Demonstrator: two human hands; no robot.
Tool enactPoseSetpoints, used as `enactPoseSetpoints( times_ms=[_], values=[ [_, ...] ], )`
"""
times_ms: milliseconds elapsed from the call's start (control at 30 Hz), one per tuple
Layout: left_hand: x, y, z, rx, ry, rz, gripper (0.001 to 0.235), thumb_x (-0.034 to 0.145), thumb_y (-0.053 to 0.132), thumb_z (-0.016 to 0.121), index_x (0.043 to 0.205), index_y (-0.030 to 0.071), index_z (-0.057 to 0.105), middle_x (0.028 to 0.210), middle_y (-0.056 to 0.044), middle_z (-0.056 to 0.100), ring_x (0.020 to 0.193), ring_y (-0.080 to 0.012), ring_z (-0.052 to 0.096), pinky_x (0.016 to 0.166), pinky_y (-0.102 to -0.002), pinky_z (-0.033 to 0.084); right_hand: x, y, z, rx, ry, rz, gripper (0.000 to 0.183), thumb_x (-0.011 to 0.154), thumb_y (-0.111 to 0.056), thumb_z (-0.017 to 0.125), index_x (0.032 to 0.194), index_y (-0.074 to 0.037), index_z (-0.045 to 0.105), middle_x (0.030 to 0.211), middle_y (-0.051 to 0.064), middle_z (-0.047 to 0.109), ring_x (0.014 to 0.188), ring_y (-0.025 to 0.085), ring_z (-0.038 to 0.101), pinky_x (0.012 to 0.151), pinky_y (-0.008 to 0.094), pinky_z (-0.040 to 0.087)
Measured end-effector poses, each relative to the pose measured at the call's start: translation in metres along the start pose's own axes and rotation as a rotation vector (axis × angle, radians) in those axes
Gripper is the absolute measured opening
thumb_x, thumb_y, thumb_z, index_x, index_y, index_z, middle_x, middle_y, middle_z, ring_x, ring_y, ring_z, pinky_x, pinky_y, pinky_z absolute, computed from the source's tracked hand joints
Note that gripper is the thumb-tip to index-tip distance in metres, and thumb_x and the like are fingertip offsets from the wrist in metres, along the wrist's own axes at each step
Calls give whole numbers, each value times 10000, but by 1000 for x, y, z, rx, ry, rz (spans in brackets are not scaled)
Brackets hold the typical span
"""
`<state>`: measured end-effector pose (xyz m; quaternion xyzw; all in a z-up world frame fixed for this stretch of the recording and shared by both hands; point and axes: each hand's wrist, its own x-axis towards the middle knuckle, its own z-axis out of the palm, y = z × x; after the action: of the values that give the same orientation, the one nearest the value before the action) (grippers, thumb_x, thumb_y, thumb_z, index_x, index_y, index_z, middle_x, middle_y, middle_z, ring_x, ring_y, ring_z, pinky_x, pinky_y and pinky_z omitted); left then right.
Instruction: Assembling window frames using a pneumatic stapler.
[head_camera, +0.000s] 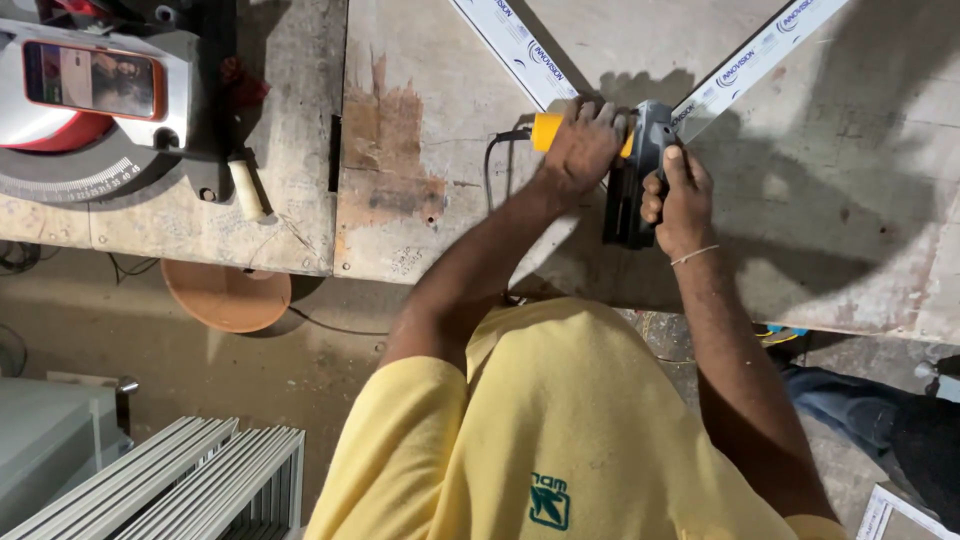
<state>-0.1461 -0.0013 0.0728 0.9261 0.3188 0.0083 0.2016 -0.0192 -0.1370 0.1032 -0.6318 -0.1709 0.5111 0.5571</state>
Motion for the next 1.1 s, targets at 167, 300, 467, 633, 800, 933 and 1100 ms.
enactPoseSetpoints(
  times_ms=[167, 300, 467, 633, 800, 933, 1100],
  values=[
    [-24, 9, 10, 22, -7, 95, 532, 931, 340, 606, 1357, 32, 527, 1328, -184, 584, 1279, -375, 522, 1073, -542, 384, -2, -1, 1, -2, 8, -1, 397, 1087, -380, 586, 1376, -108, 571, 715, -3, 513, 501, 88, 439, 428, 255, 348],
    [-75, 28, 36, 95, -87, 158, 664, 936, 389, 611, 1446, -7, 456, 1324, -193, 576, 1244, -351, 524, 1069, -514, 378, -5, -7, 8, 0, 21, 2, 401, 1079, -374, 579, 1386, -117, 566, 697, -4, 509, 488, 83, 435, 417, 250, 343],
    [-72, 28, 31, -11, -62, 146, 574, 996, 392, 587, 1427, 23, 502, 1402, -174, 572, 1315, -336, 531, 1130, -504, 395, -1, -2, 3, -11, 23, -9, 363, 1089, -367, 576, 1342, -106, 573, 700, -3, 508, 486, 85, 430, 415, 252, 345],
    [-8, 5, 23, 74, 57, 92, 607, 851, 318, 588, 1405, 83, 513, 1395, -214, 543, 1294, -428, 493, 1091, -636, 319, -4, -5, 6, -14, 18, 2, 353, 1090, -372, 579, 1328, -112, 572, 707, -7, 506, 493, 83, 431, 419, 248, 343],
    [-4, 1, 29, 73, -121, 9, 403, 1035, 190, 549, 1411, 50, 520, 1445, -166, 543, 1384, -348, 487, 1178, -582, 338, -4, -6, 8, -12, 26, 10, 387, 1055, -390, 594, 1350, -139, 575, 681, -10, 495, 475, 79, 428, 407, 244, 341],
    [-70, 28, 23, -26, -102, 139, 642, 915, 331, 636, 1447, 23, 451, 1413, -198, 517, 1319, -378, 470, 1094, -570, 351, -3, -4, 5, -10, 26, -5, 392, 1069, -392, 599, 1337, -107, 574, 692, -7, 497, 485, 79, 429, 414, 244, 339],
    [-66, 27, 34, -44, -168, 120, 672, 929, 351, 619, 1488, 32, 426, 1465, -185, 490, 1340, -370, 468, 1138, -579, 323, -4, -5, 5, -20, 26, -10, 360, 1067, -373, 602, 1303, -103, 569, 689, -4, 511, 481, 80, 440, 408, 245, 345]
  ],
)
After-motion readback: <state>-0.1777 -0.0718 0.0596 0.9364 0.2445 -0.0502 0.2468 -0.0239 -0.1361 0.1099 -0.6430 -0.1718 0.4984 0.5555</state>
